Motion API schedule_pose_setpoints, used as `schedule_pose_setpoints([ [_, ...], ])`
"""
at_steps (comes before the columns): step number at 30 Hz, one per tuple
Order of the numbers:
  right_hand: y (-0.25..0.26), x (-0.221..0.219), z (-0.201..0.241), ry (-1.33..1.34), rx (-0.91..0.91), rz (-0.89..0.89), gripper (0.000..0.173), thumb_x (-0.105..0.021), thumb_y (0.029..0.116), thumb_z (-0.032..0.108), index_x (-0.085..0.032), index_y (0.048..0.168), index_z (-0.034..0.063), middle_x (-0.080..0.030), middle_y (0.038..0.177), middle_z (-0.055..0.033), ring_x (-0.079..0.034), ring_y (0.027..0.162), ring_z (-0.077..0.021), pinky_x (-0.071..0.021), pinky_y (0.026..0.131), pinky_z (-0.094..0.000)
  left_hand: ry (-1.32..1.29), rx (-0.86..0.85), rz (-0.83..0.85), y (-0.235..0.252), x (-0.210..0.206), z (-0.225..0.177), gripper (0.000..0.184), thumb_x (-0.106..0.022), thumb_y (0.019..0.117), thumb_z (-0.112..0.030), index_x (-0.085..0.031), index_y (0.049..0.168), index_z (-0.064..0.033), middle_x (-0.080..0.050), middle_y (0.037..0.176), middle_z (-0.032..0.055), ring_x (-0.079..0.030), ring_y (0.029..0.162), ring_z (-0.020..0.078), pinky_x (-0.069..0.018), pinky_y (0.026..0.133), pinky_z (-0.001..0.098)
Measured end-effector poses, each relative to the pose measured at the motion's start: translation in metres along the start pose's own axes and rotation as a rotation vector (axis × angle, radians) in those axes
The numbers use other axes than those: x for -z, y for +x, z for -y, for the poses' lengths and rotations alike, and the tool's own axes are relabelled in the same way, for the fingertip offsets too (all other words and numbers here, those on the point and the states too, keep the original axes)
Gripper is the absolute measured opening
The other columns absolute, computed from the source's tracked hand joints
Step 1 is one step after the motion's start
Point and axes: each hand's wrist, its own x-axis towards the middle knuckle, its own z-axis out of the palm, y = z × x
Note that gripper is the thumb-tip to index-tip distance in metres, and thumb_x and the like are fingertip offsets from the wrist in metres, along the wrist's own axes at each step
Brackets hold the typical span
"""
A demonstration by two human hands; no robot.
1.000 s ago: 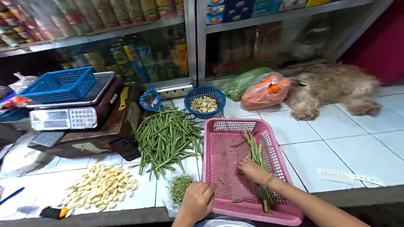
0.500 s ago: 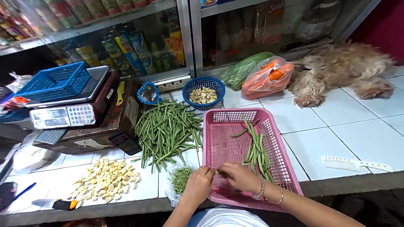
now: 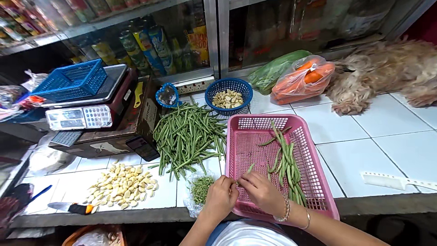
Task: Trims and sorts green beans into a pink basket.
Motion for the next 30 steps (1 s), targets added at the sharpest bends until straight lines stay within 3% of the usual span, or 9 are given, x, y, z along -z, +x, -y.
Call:
schedule_pose_setpoints([
  [5,0.003,0.001,0.006,0.188,-0.069,-0.113,0.016,-0.057,0.0940,0.003,-0.072,0.091,0.0008,-0.069,0.082,-0.0129,-0.067,0.080,-0.0161,-0.0520,0.082,-0.0158,-0.356,0.101,-0.112,-0.003,0.000,-0.007,0.016,-0.057,0.0861,0.003,-0.070,0.089,0.0131,-0.065,0.077,0.0136,-0.058,0.066,0.0012,-0.0470,0.064,0.0108],
  [11,0.011,0.011,0.020,0.649,-0.336,-0.138,0.014,-0.063,0.0921,0.005,-0.071,0.091,-0.0059,-0.069,0.089,-0.0100,-0.063,0.086,0.0039,-0.0477,0.083,-0.0050,-0.774,0.246,-0.154,-0.006,0.003,-0.014,0.012,-0.056,0.0856,0.006,-0.068,0.087,0.0095,-0.064,0.079,-0.0036,-0.057,0.070,-0.0113,-0.0480,0.066,0.0072],
  [15,0.024,0.024,0.014,0.931,-0.645,-0.277,0.011,-0.061,0.0955,0.004,-0.072,0.098,0.0083,-0.071,0.097,0.0115,-0.067,0.082,0.0059,-0.0586,0.075,-0.0145,-0.373,0.138,-0.205,-0.017,0.004,0.010,0.014,-0.060,0.0825,0.002,-0.069,0.085,0.0119,-0.065,0.076,0.0112,-0.059,0.066,-0.0010,-0.0478,0.064,0.0104],
  [17,0.030,0.033,-0.001,1.016,-0.763,-0.395,0.020,-0.058,0.0987,0.003,-0.071,0.101,0.0187,-0.074,0.092,0.0165,-0.069,0.077,0.0023,-0.0605,0.072,-0.0177,-0.123,0.307,-0.097,-0.029,0.012,0.028,0.015,-0.062,0.0829,0.001,-0.071,0.088,0.0112,-0.067,0.079,0.0178,-0.062,0.065,0.0126,-0.0513,0.062,0.0234],
  [19,0.035,0.040,-0.012,1.081,-0.858,-0.494,0.026,-0.052,0.0988,-0.002,-0.070,0.099,0.0170,-0.074,0.088,0.0134,-0.070,0.071,-0.0001,-0.0609,0.069,-0.0181,-0.020,0.616,0.147,-0.036,0.021,0.047,0.019,-0.062,0.0913,-0.002,-0.070,0.100,0.0124,-0.069,0.092,0.0243,-0.066,0.080,0.0281,-0.0541,0.077,0.0405],
  [21,0.035,0.042,-0.015,1.112,-0.930,-0.537,0.028,-0.048,0.0986,-0.005,-0.069,0.098,0.0137,-0.075,0.085,0.0107,-0.070,0.068,-0.0010,-0.0611,0.067,-0.0184,-0.014,0.801,0.276,-0.037,0.023,0.056,0.025,-0.061,0.0970,-0.006,-0.067,0.113,0.0117,-0.068,0.108,0.0264,-0.067,0.096,0.0326,-0.0526,0.091,0.0437],
  [23,0.036,0.040,-0.013,1.116,-0.977,-0.530,0.029,-0.045,0.0983,-0.006,-0.068,0.098,0.0123,-0.074,0.085,0.0101,-0.069,0.068,-0.0012,-0.0611,0.067,-0.0182,-0.105,0.745,0.177,-0.036,0.024,0.044,0.030,-0.062,0.0982,-0.007,-0.065,0.120,0.0129,-0.068,0.111,0.0271,-0.067,0.093,0.0304,-0.0532,0.088,0.0405],
  [26,0.034,0.032,-0.007,1.127,-1.003,-0.512,0.029,-0.045,0.0985,-0.007,-0.067,0.097,0.0120,-0.074,0.085,0.0100,-0.070,0.069,-0.0012,-0.0610,0.068,-0.0182,-0.349,0.485,-0.026,-0.033,0.018,0.018,0.034,-0.061,0.0970,-0.006,-0.063,0.124,0.0148,-0.070,0.105,0.0218,-0.068,0.087,0.0147,-0.0552,0.081,0.0259],
  [30,0.034,0.026,-0.004,1.161,-0.981,-0.516,0.029,-0.047,0.0983,-0.007,-0.068,0.098,0.0130,-0.074,0.086,0.0104,-0.070,0.070,-0.0011,-0.0611,0.069,-0.0181,-0.423,0.275,-0.152,-0.025,0.007,0.007,0.025,-0.059,0.0959,-0.003,-0.067,0.111,0.0160,-0.070,0.093,0.0178,-0.065,0.079,0.0039,-0.0524,0.075,0.0153],
])
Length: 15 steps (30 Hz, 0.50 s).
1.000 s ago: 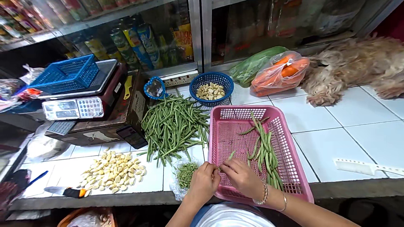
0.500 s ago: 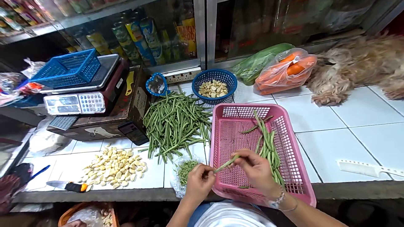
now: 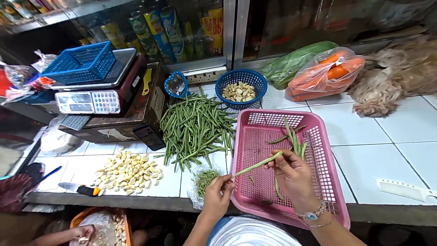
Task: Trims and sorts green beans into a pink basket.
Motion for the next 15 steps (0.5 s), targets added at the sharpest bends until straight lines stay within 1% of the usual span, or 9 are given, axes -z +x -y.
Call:
schedule_pose_setpoints([
  [2,-0.001,-0.001,-0.002,0.017,0.001,-0.013,0.029,-0.047,0.0986,-0.007,-0.068,0.098,0.0133,-0.075,0.086,0.0102,-0.071,0.070,-0.0014,-0.0615,0.069,-0.0186,-0.016,-0.027,-0.019,0.002,-0.003,0.003,0.020,-0.059,0.0952,-0.003,-0.070,0.099,0.0137,-0.068,0.085,0.0136,-0.062,0.074,-0.0004,-0.0502,0.071,0.0114],
  [5,-0.005,-0.001,-0.005,-0.011,-0.042,-0.019,0.029,-0.046,0.0959,-0.009,-0.065,0.101,0.0113,-0.074,0.086,0.0107,-0.071,0.071,-0.0016,-0.0617,0.070,-0.0195,-0.079,-0.018,0.002,0.003,-0.003,0.002,0.018,-0.060,0.0944,-0.002,-0.069,0.095,0.0134,-0.067,0.083,0.0106,-0.060,0.073,-0.0043,-0.0490,0.070,0.0093],
  [6,-0.009,-0.001,-0.007,-0.033,-0.081,0.021,0.027,-0.048,0.0938,-0.009,-0.064,0.104,0.0101,-0.073,0.087,0.0111,-0.070,0.072,-0.0016,-0.0611,0.071,-0.0199,-0.095,-0.031,0.006,0.003,-0.003,0.002,0.018,-0.060,0.0940,-0.002,-0.069,0.094,0.0136,-0.067,0.083,0.0102,-0.059,0.073,-0.0052,-0.0489,0.070,0.0088],
  [8,-0.019,-0.002,-0.014,-0.049,-0.169,0.147,0.027,-0.056,0.0896,-0.008,-0.065,0.109,0.0076,-0.074,0.090,0.0101,-0.070,0.075,-0.0019,-0.0603,0.074,-0.0207,-0.124,-0.066,0.020,0.004,-0.005,0.002,0.017,-0.061,0.0930,-0.001,-0.069,0.092,0.0141,-0.067,0.082,0.0098,-0.059,0.072,-0.0059,-0.0492,0.070,0.0087],
  [10,-0.033,-0.008,-0.020,-0.057,-0.233,0.231,0.027,-0.063,0.0852,-0.010,-0.069,0.105,0.0067,-0.075,0.090,0.0092,-0.070,0.076,-0.0013,-0.0601,0.074,-0.0198,-0.175,-0.077,0.058,0.004,-0.006,0.001,0.016,-0.061,0.0929,0.000,-0.068,0.091,0.0137,-0.068,0.082,0.0083,-0.059,0.074,-0.0064,-0.0496,0.071,0.0090],
  [11,-0.038,-0.011,-0.022,-0.065,-0.228,0.240,0.026,-0.064,0.0829,-0.013,-0.070,0.100,0.0066,-0.075,0.088,0.0096,-0.070,0.075,0.0000,-0.0601,0.073,-0.0185,-0.205,-0.071,0.077,0.004,-0.007,0.000,0.016,-0.061,0.0928,0.000,-0.068,0.091,0.0134,-0.068,0.082,0.0073,-0.060,0.074,-0.0068,-0.0498,0.072,0.0092],
  [13,-0.044,-0.013,-0.029,-0.088,-0.131,0.254,0.025,-0.067,0.0790,-0.014,-0.074,0.090,0.0074,-0.075,0.086,0.0113,-0.069,0.075,0.0038,-0.0596,0.072,-0.0157,-0.239,-0.051,0.104,0.003,-0.007,0.000,0.015,-0.061,0.0918,0.000,-0.068,0.089,0.0126,-0.067,0.081,0.0055,-0.060,0.074,-0.0073,-0.0500,0.072,0.0093],
  [15,-0.043,-0.007,-0.035,-0.180,0.036,0.351,0.017,-0.071,0.0797,-0.009,-0.075,0.087,0.0056,-0.074,0.093,0.0105,-0.067,0.085,0.0083,-0.0568,0.079,-0.0116,-0.207,-0.026,0.130,0.002,-0.004,0.000,0.015,-0.061,0.0899,0.000,-0.067,0.085,0.0125,-0.066,0.077,0.0057,-0.058,0.071,-0.0076,-0.0479,0.068,0.0085],
])
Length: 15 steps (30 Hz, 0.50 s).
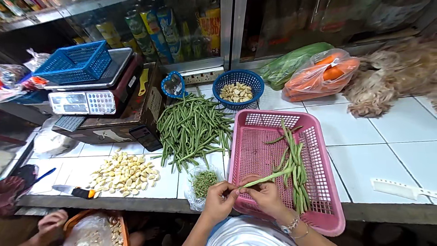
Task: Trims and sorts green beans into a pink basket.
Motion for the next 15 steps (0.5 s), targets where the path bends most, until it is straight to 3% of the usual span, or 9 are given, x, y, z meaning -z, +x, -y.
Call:
schedule_pose_setpoints([
  [3,0.004,0.014,-0.002,-0.256,0.131,0.226,0.007,-0.064,0.0827,-0.005,-0.071,0.085,-0.0060,-0.072,0.094,-0.0043,-0.064,0.091,0.0074,-0.0500,0.084,-0.0068,0.115,0.065,0.062,-0.002,0.005,-0.005,0.015,-0.063,0.0871,-0.001,-0.068,0.081,0.0118,-0.064,0.072,0.0081,-0.052,0.064,-0.0056,-0.0419,0.061,0.0087],
  [4,0.006,0.017,0.002,-0.336,0.117,0.304,0.009,-0.062,0.0823,-0.007,-0.071,0.085,-0.0084,-0.072,0.093,-0.0096,-0.065,0.089,0.0033,-0.0500,0.084,-0.0082,0.148,0.094,0.092,-0.003,0.006,-0.006,0.015,-0.063,0.0867,-0.001,-0.068,0.080,0.0116,-0.063,0.071,0.0089,-0.051,0.063,-0.0044,-0.0403,0.059,0.0096],
  [6,0.008,0.020,0.011,-0.492,0.083,0.437,0.010,-0.062,0.0832,-0.011,-0.071,0.087,-0.0095,-0.072,0.093,-0.0176,-0.069,0.087,-0.0127,-0.0540,0.083,-0.0195,0.236,0.167,0.154,-0.003,0.007,-0.010,0.015,-0.062,0.0869,-0.001,-0.069,0.081,0.0108,-0.063,0.072,0.0106,-0.050,0.061,0.0002,-0.0401,0.058,0.0141],
  [8,0.008,0.019,0.008,-0.645,0.191,0.512,0.010,-0.064,0.0816,-0.011,-0.072,0.086,-0.0069,-0.073,0.090,-0.0199,-0.073,0.088,-0.0284,-0.0581,0.085,-0.0332,0.374,0.279,0.213,-0.001,0.007,-0.017,0.016,-0.061,0.0880,-0.003,-0.069,0.082,0.0100,-0.064,0.074,0.0141,-0.054,0.063,0.0119,-0.0441,0.060,0.0263],
  [10,0.006,0.016,-0.003,-0.771,0.330,0.523,0.010,-0.063,0.0806,-0.008,-0.071,0.083,-0.0042,-0.073,0.086,-0.0182,-0.074,0.085,-0.0321,-0.0599,0.080,-0.0371,0.477,0.432,0.254,0.004,0.004,-0.025,0.018,-0.061,0.0901,-0.005,-0.068,0.083,0.0096,-0.064,0.076,0.0168,-0.059,0.069,0.0228,-0.0474,0.067,0.0388],
  [12,0.006,0.014,-0.009,-0.841,0.376,0.496,0.008,-0.064,0.0802,-0.007,-0.071,0.083,-0.0052,-0.072,0.084,-0.0191,-0.074,0.081,-0.0334,-0.0607,0.075,-0.0382,0.490,0.527,0.246,0.007,0.002,-0.027,0.022,-0.061,0.0931,-0.010,-0.067,0.081,0.0076,-0.061,0.073,0.0132,-0.056,0.069,0.0213,-0.0452,0.067,0.0399],
  [15,0.006,0.012,-0.013,-0.803,0.280,0.396,0.011,-0.063,0.0817,-0.010,-0.072,0.087,-0.0075,-0.073,0.090,-0.0217,-0.074,0.086,-0.0348,-0.0604,0.080,-0.0401,0.445,0.494,0.180,0.005,0.004,-0.029,0.022,-0.060,0.0954,-0.010,-0.070,0.086,0.0080,-0.064,0.076,0.0127,-0.056,0.068,0.0164,-0.0467,0.067,0.0339],
])
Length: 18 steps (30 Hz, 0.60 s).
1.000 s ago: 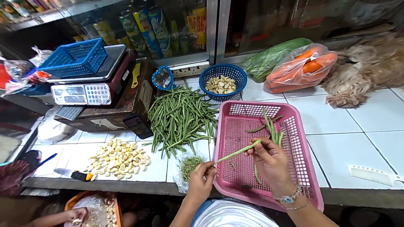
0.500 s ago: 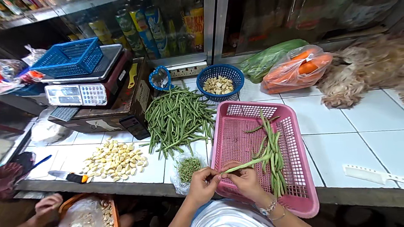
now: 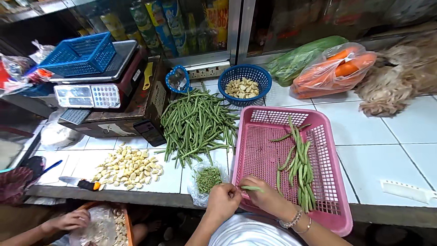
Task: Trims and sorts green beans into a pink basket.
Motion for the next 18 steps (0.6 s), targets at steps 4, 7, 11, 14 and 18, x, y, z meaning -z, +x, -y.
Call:
schedule_pose_setpoints([
  [4,0.007,0.012,-0.001,-0.045,-0.279,0.087,0.013,-0.062,0.0905,-0.008,-0.072,0.098,-0.0124,-0.072,0.100,-0.0279,-0.072,0.095,-0.0426,-0.0578,0.087,-0.0505,-0.011,0.025,-0.199,-0.006,0.015,0.012,0.020,-0.057,0.0943,-0.008,-0.068,0.089,0.0081,-0.062,0.076,0.0121,-0.057,0.068,0.0180,-0.0483,0.066,0.0364],
  [7,0.016,0.026,-0.001,-0.074,-0.544,0.242,0.019,-0.059,0.0982,-0.002,-0.068,0.108,-0.0146,-0.068,0.112,-0.0310,-0.068,0.105,-0.0454,-0.0517,0.096,-0.0535,0.204,0.243,-0.275,-0.005,0.028,0.017,0.027,-0.059,0.0973,-0.016,-0.067,0.086,0.0068,-0.062,0.075,0.0165,-0.060,0.071,0.0294,-0.0468,0.067,0.0486],
  [11,0.020,0.030,0.006,0.070,-0.612,0.427,0.024,-0.056,0.1012,0.004,-0.067,0.112,-0.0142,-0.066,0.119,-0.0303,-0.065,0.111,-0.0419,-0.0486,0.101,-0.0508,0.165,0.286,-0.059,0.000,0.023,0.014,0.045,-0.064,0.1013,-0.031,-0.063,0.125,0.0072,-0.067,0.116,0.0246,-0.068,0.101,0.0371,-0.0524,0.091,0.0532],
  [14,0.016,0.023,0.020,0.211,-0.474,0.500,0.024,-0.056,0.0985,0.003,-0.068,0.110,-0.0144,-0.067,0.116,-0.0309,-0.066,0.109,-0.0424,-0.0494,0.099,-0.0521,0.133,-0.335,-0.301,0.001,-0.019,0.022,0.036,-0.065,0.0950,-0.018,-0.066,0.113,0.0138,-0.068,0.103,0.0245,-0.065,0.070,0.0239,-0.0548,0.063,0.0357],
  [18,0.009,0.030,0.023,0.306,-0.288,0.284,0.022,-0.059,0.0911,0.001,-0.070,0.105,-0.0128,-0.070,0.104,-0.0287,-0.069,0.091,-0.0378,-0.0549,0.084,-0.0475,0.340,-1.005,-0.636,0.031,-0.021,0.017,0.021,-0.050,0.0994,-0.015,-0.066,0.095,-0.0018,-0.070,0.084,0.0116,-0.067,0.071,0.0167,-0.0554,0.068,0.0237],
])
